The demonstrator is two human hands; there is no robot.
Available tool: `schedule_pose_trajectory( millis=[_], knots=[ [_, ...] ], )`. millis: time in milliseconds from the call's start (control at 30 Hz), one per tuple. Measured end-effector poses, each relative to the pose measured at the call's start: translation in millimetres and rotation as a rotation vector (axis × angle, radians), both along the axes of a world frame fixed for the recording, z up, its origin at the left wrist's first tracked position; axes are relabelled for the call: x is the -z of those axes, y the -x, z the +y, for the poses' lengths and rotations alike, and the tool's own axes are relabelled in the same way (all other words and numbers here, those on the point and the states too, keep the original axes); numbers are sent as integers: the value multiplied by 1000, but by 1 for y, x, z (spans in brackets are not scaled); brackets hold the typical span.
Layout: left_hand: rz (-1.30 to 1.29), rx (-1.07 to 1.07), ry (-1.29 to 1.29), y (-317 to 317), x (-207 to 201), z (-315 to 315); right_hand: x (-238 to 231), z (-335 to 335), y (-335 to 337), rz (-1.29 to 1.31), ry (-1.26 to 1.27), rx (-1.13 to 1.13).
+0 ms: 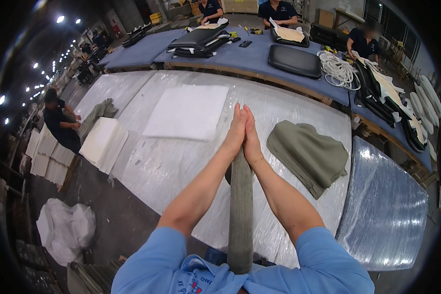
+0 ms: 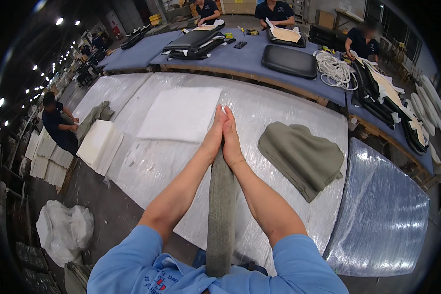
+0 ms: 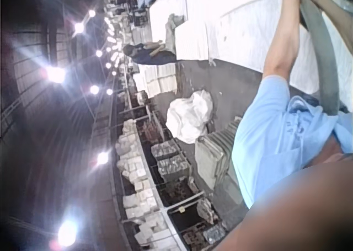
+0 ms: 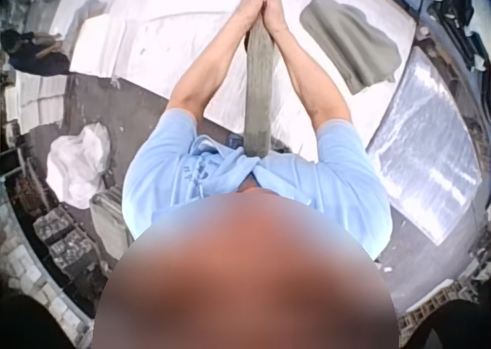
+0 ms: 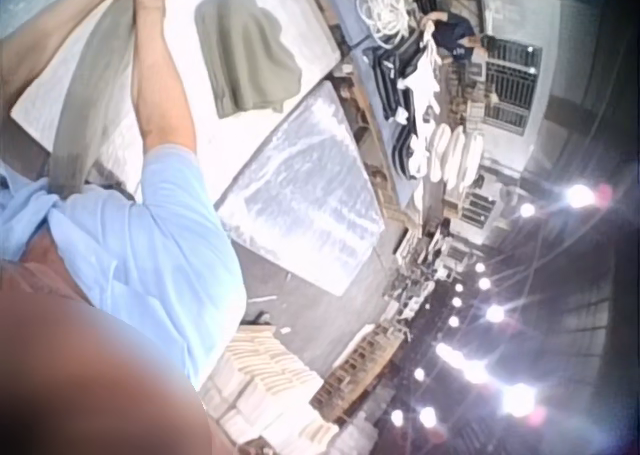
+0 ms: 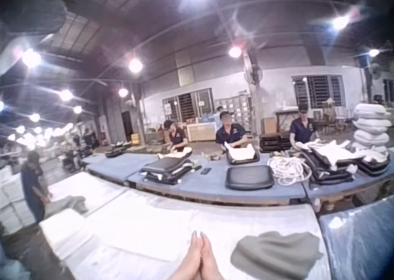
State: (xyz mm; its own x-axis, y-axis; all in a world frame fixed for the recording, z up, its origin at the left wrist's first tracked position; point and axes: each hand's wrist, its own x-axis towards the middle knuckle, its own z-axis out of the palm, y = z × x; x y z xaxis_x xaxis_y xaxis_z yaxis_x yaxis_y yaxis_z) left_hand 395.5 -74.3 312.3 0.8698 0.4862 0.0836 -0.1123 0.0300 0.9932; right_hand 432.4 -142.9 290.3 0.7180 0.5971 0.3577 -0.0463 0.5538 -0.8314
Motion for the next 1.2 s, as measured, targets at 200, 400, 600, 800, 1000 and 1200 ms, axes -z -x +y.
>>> schedule_pose_trajectory(
  millis=[200,400,600,800,1000,1200],
  knots=[
    [-122,-79,140,36,7,-8,-16,-31,-3,-101,197,57],
    [-51,21,-27,69,25,-38,0,-44,34,-154,109,103],
    [-26,55,-188,66,8,-37,3,-42,37,-177,26,132],
    [-120,81,137,101,10,-47,13,-67,63,-235,176,87],
    [17,25,83,107,15,-66,20,-82,80,-353,231,160],
    [-21,69,23,112,8,-74,24,-93,76,-332,243,103]
  ],
)
